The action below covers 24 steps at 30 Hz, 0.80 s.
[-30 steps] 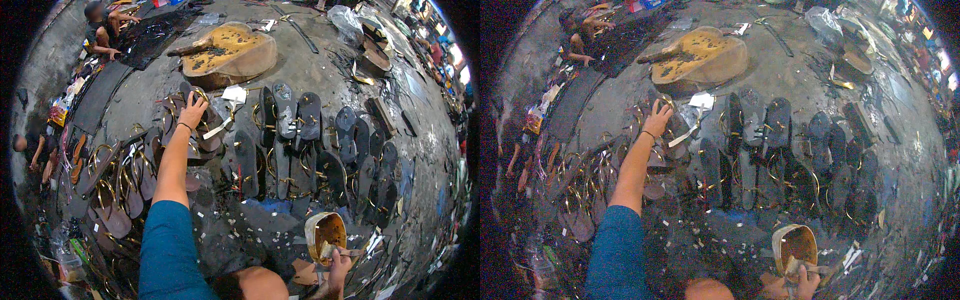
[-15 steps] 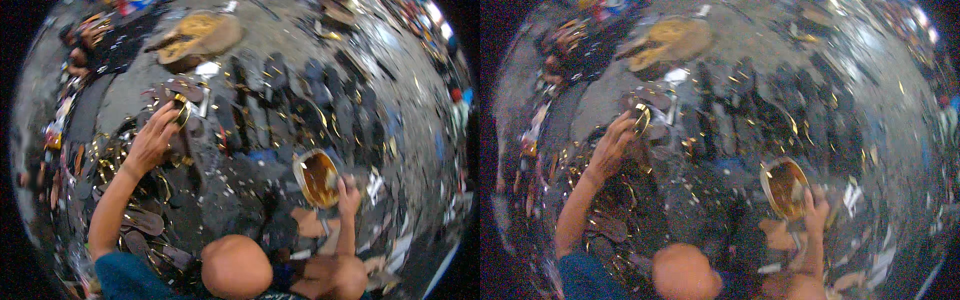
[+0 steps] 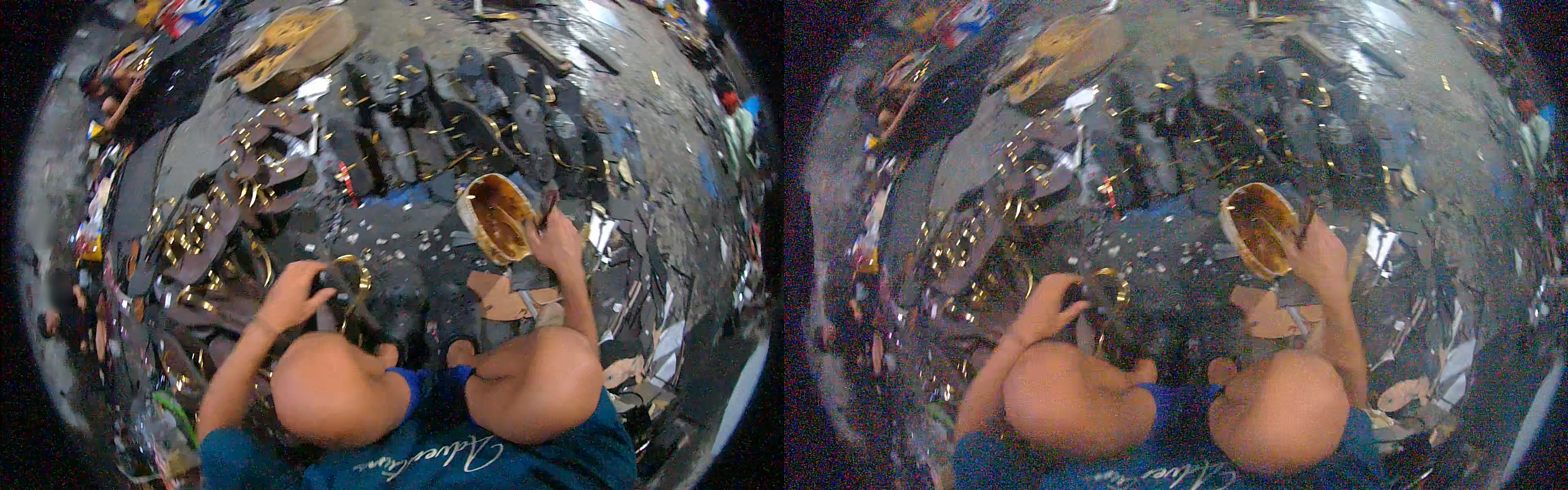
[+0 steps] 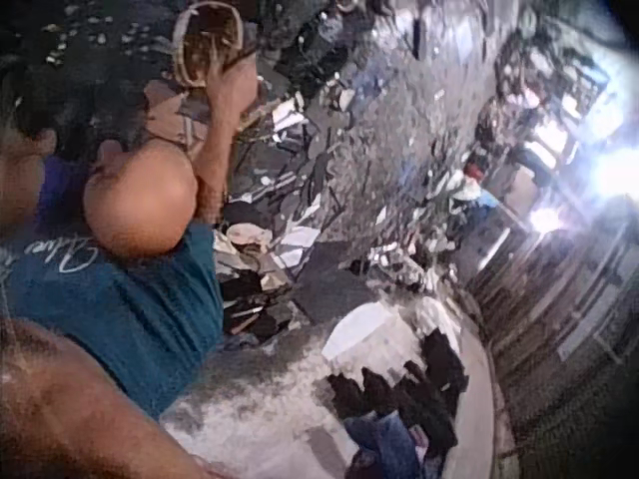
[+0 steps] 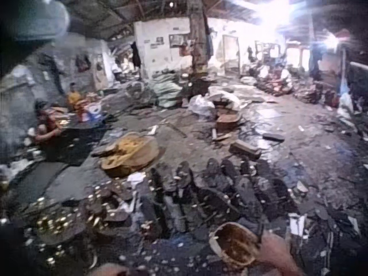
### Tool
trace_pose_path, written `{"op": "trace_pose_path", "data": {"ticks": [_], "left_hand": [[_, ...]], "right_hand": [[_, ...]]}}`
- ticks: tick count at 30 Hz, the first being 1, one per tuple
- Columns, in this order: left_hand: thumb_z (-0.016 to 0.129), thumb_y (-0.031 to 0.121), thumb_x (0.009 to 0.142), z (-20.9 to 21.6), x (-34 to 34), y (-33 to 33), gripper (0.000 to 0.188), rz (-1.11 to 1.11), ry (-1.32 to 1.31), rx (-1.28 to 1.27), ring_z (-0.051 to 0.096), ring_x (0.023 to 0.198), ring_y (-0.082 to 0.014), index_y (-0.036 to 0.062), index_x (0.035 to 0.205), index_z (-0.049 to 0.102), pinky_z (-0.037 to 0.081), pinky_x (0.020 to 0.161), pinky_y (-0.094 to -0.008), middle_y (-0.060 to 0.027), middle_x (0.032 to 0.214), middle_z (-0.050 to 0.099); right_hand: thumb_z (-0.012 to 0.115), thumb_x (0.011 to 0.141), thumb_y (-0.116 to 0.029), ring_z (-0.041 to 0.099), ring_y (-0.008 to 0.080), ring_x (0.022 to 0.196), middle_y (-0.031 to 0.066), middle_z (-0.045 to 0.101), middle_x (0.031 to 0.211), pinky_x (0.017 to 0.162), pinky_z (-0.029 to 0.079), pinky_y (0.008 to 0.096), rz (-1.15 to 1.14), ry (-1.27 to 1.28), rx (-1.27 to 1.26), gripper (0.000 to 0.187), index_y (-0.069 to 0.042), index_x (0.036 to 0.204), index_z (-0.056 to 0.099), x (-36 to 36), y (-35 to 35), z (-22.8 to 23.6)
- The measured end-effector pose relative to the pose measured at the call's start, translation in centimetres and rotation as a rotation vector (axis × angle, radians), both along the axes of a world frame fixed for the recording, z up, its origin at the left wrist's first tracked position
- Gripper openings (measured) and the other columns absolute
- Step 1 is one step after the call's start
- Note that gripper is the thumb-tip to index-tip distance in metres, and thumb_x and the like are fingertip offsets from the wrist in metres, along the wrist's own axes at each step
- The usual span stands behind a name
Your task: The person sits on the floor and applies a brown adhesive to the soles of black flip-flops using a brush. They repeatedly dip the brush into a container and spread the glue across each sole, then place the treated flip-flop aside.
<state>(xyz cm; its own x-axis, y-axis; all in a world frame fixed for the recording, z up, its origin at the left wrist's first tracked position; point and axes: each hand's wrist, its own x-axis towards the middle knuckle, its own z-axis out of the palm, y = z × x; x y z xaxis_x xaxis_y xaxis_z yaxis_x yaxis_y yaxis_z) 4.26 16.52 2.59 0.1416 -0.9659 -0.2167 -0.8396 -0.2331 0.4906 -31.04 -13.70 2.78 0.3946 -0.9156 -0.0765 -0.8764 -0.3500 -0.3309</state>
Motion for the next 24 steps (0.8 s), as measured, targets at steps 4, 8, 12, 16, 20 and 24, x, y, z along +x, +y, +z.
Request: {"op": "trace_pose_path", "data": {"ticks": [4,8,12,16,20,24], "left_hand": [[0.071,0.054,0.074,-10.7,-3.3,4.1,0.087,0.283,-0.054,0.589,0.034,0.133,-0.0428,0.0050,0.139,0.039,0.034,0.106,-0.0546,-0.0216,0.145,0.037],[0.068,0.051,0.080,-13.7,-6.7,6.7,0.080,0.437,-0.363,0.272,0.042,0.129,-0.0384,0.0018,0.137,0.040,0.036,0.105,-0.0495,-0.0233,0.137,0.045],[0.062,0.057,0.083,-12.2,-8.5,2.4,0.076,0.901,0.275,0.136,0.047,0.124,-0.0400,-0.0012,0.130,0.048,0.035,0.106,-0.0457,-0.0212,0.113,0.063],[0.066,0.050,0.083,-17.4,-8.7,-1.6,0.070,0.859,0.563,0.135,0.062,0.098,-0.0330,-0.0086,0.120,0.053,0.047,0.087,-0.0393,-0.0226,0.104,0.065],[0.076,0.008,0.075,-13.9,-8.8,-5.1,0.054,1.175,1.293,-0.069,0.056,0.075,-0.0134,-0.0066,0.118,0.046,0.046,0.064,-0.0268,-0.0061,0.086,0.058],[0.075,-0.001,0.069,-12.4,-7.5,-4.6,0.056,1.007,1.158,-0.258,0.058,0.074,-0.0141,-0.0042,0.118,0.047,0.048,0.067,-0.0274,-0.0064,0.086,0.058]], "right_hand": [[0.068,0.082,-0.021,0.065,0.0323,0.075,0.0181,0.065,0.082,0.065,0.049,0.0399,0.127,-0.010,0.062,0.025,-0.002,0.097,0.059,-5.2,0.7,-2.6],[0.065,0.084,-0.028,0.062,0.0444,0.085,0.0249,0.064,0.092,0.073,0.048,0.0493,0.032,-0.109,0.251,0.033,0.001,0.097,0.058,-5.5,2.5,-2.2],[0.065,0.084,-0.027,0.062,0.0420,0.081,0.0236,0.064,0.087,0.071,0.048,0.0474,-0.016,-0.262,0.181,0.032,0.000,0.099,0.058,-4.2,3.0,-2.1],[0.067,0.084,-0.026,0.062,0.0403,0.074,0.0223,0.064,0.082,0.066,0.047,0.0467,0.082,-0.175,0.033,0.031,-0.001,0.099,0.057,-2.7,3.2,-3.8],[0.063,0.084,-0.030,0.062,0.0437,0.094,0.0252,0.065,0.098,0.078,0.049,0.0506,-0.029,-0.077,0.194,0.037,-0.002,0.106,0.056,-2.3,3.5,-1.7],[0.064,0.083,-0.028,0.062,0.0421,0.087,0.0242,0.064,0.093,0.074,0.049,0.0481,-0.081,-0.020,0.152,0.033,-0.001,0.102,0.057,-4.1,4.1,-2.3]]}}
